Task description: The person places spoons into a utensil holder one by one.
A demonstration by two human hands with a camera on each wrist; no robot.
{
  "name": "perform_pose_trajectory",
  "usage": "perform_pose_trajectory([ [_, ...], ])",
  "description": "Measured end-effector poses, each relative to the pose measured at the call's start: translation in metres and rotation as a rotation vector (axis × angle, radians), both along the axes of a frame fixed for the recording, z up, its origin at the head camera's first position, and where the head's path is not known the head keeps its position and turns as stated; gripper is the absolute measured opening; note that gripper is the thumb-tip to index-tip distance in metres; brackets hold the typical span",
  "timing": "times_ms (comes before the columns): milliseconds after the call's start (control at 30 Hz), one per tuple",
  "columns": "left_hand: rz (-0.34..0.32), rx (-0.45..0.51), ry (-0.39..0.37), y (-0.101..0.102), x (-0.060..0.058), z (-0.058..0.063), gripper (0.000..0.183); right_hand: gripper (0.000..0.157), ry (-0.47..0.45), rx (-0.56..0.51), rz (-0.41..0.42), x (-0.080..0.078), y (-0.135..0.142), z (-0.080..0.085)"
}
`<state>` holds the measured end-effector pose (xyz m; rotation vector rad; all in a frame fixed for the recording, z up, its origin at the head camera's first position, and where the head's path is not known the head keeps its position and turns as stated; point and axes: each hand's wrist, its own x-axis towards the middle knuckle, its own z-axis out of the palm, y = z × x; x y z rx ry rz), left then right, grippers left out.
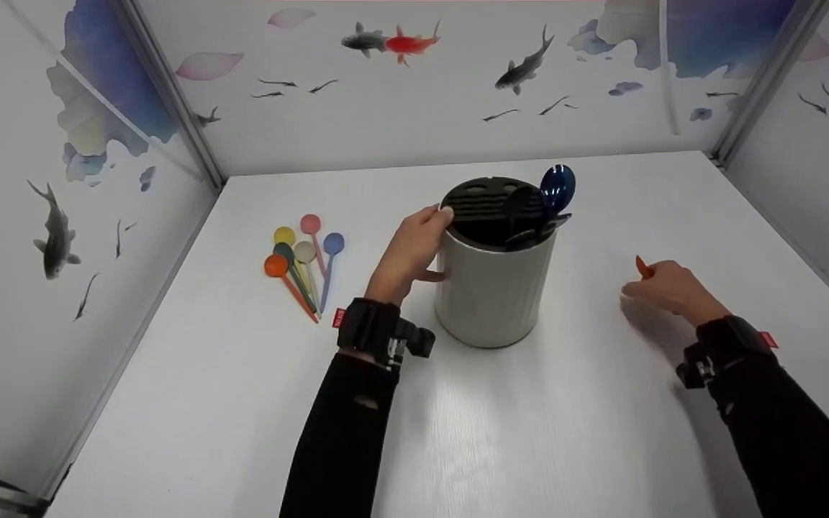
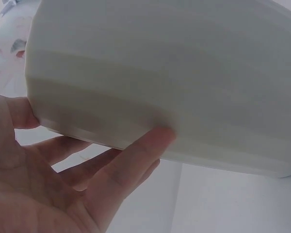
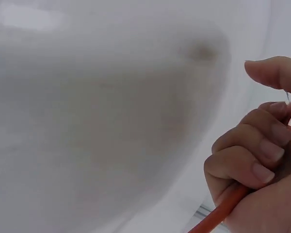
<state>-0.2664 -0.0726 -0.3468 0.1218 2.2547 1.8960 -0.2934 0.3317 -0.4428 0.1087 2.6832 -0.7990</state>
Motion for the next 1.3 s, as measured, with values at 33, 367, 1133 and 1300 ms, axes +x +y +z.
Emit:
perform_pose_trajectory([
  [33, -0.001, 0.001, 0.000, 0.000, 0.000, 0.000, 0.046, 0.075, 0.004, -0.011, -0.008, 0.000, -0.003, 0.002],
  [367, -0.013, -0.019, 0.001, 0.001, 0.002, 0.001, 0.049, 0.019, 0.092, -0.445, -0.112, 0.002, -0.039, 0.024],
  [1133, -0.001, -0.014, -0.005, 0.000, 0.002, 0.002, 0.049, 0.044, 0.416, -1.386, 0.176, 0.036, -0.124, 0.119],
  [1300, -0.005, -0.013, 0.002, 0.000, 0.002, 0.002, 0.049, 0.046, 0.447, -1.482, 0.310, 0.038, -0.130, 0.141],
])
